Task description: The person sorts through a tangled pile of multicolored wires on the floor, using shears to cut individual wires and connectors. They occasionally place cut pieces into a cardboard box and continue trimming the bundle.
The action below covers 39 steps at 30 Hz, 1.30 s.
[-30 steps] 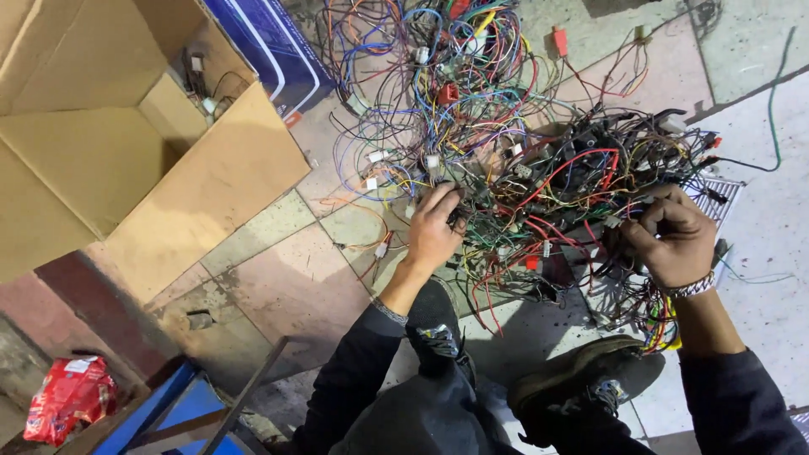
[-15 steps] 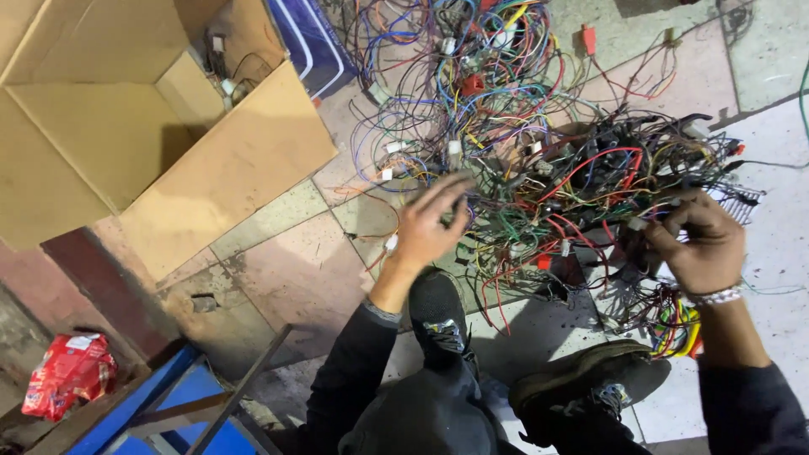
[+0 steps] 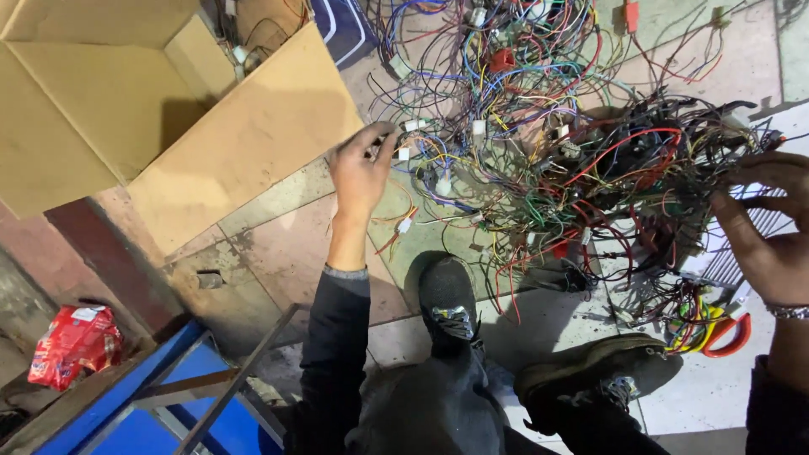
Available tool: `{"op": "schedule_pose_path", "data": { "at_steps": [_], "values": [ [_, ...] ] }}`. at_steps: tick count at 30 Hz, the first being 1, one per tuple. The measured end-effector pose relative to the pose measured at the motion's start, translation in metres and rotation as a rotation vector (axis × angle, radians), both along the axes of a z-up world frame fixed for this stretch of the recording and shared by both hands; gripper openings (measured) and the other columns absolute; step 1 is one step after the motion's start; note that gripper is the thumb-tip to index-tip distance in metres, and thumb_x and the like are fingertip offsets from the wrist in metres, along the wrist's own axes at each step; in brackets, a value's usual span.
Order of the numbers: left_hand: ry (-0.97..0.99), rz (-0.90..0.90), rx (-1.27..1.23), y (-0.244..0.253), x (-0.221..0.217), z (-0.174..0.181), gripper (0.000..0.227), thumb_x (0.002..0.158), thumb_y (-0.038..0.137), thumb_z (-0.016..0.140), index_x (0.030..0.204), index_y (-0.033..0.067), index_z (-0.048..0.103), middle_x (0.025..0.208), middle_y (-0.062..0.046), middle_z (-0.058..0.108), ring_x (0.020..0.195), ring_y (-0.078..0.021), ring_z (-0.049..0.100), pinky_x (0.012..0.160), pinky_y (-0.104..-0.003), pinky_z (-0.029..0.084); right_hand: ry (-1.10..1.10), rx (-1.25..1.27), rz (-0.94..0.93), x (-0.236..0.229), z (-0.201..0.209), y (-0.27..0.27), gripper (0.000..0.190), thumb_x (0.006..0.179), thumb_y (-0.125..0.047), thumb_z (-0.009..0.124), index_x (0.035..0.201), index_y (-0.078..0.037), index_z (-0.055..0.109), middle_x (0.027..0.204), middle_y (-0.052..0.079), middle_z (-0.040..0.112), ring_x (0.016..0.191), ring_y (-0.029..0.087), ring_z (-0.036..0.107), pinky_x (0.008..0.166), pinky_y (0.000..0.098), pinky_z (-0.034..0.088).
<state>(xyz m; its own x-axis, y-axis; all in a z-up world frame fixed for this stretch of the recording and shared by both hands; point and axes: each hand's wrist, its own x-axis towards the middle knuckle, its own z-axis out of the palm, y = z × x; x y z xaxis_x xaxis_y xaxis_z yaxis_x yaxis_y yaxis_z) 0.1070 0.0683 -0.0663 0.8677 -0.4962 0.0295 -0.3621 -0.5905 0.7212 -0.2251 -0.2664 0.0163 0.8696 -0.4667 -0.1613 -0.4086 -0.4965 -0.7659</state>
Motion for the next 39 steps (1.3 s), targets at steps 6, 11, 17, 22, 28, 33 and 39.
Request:
{"op": "schedule_pose_path", "data": {
  "at_steps": [6, 11, 17, 22, 28, 33, 39],
  "values": [
    [0.007, -0.068, 0.214, -0.002, 0.002, -0.016, 0.019, 0.086, 0.014, 0.076, 0.105, 0.0169, 0.076, 0.099, 0.0, 0.08, 0.081, -0.0204, 0.075, 0.075, -0.033, 0.057, -0.035, -0.081, 0.025, 0.004, -0.001, 0.011, 0.032, 0.104, 0.034, 0.069, 0.128, 0.024, 0.051, 0.143, 0.042, 0.056, 0.119, 0.047, 0.062, 0.096, 0.047, 0.053],
    [0.205, -0.061, 0.365, 0.007, -0.008, -0.033, 0.031, 0.077, 0.021, 0.086, 0.106, 0.0158, 0.075, 0.084, 0.003, 0.074, 0.067, -0.0123, 0.066, 0.06, -0.027, 0.052, 0.007, -0.105, 0.01, 0.004, 0.0, 0.016, 0.022, 0.105, 0.032, 0.07, 0.121, 0.023, 0.058, 0.14, 0.037, 0.06, 0.117, 0.042, 0.061, 0.098, 0.0444, 0.053],
    [0.099, -0.076, 0.16, 0.006, -0.013, -0.025, 0.028, 0.077, 0.011, 0.086, 0.099, 0.0056, 0.072, 0.088, -0.005, 0.071, 0.071, -0.0179, 0.067, 0.066, -0.029, 0.055, -0.019, -0.085, 0.037, 0.015, 0.002, 0.018, 0.02, 0.103, 0.033, 0.069, 0.119, 0.026, 0.059, 0.132, 0.04, 0.062, 0.107, 0.041, 0.064, 0.092, 0.0433, 0.056],
    [0.075, -0.035, 0.079, 0.01, -0.014, -0.023, 0.025, 0.08, 0.011, 0.086, 0.1, 0.0054, 0.071, 0.09, -0.005, 0.069, 0.072, -0.0155, 0.064, 0.065, -0.028, 0.055, -0.005, -0.126, 0.052, 0.015, 0.005, 0.018, 0.018, 0.1, 0.028, 0.072, 0.116, 0.023, 0.063, 0.129, 0.036, 0.067, 0.108, 0.04, 0.064, 0.096, 0.0446, 0.053],
    [0.141, 0.126, 0.084, 0.014, -0.019, -0.017, 0.022, 0.077, 0.008, 0.083, 0.094, 0.0051, 0.07, 0.081, -0.004, 0.071, 0.068, -0.0152, 0.066, 0.064, -0.027, 0.055, -0.063, -0.243, 0.006, 0.013, 0.014, 0.044, 0.019, 0.107, 0.031, 0.068, 0.123, 0.024, 0.061, 0.13, 0.038, 0.066, 0.11, 0.046, 0.061, 0.103, 0.0511, 0.05],
    [-0.03, 0.102, 0.2, 0.02, -0.026, -0.012, 0.039, 0.076, 0.011, 0.085, 0.109, 0.0088, 0.066, 0.094, -0.006, 0.071, 0.074, -0.0215, 0.071, 0.068, -0.034, 0.055, -0.074, -0.418, 0.058, 0.027, 0.018, 0.089, 0.019, 0.101, 0.027, 0.082, 0.106, 0.013, 0.07, 0.106, 0.025, 0.069, 0.077, 0.029, 0.055, 0.071, 0.0392, 0.044],
    [0.05, -0.071, -0.091, 0.009, -0.065, -0.002, 0.013, 0.086, 0.012, 0.081, 0.095, 0.0196, 0.076, 0.085, -0.004, 0.076, 0.081, -0.0259, 0.074, 0.073, -0.036, 0.058, 0.017, -0.373, 0.331, 0.035, -0.023, 0.147, 0.021, 0.09, -0.022, 0.073, 0.11, -0.016, 0.074, 0.081, 0.012, 0.075, 0.073, 0.031, 0.075, 0.063, 0.0405, 0.057]
  ]
}}
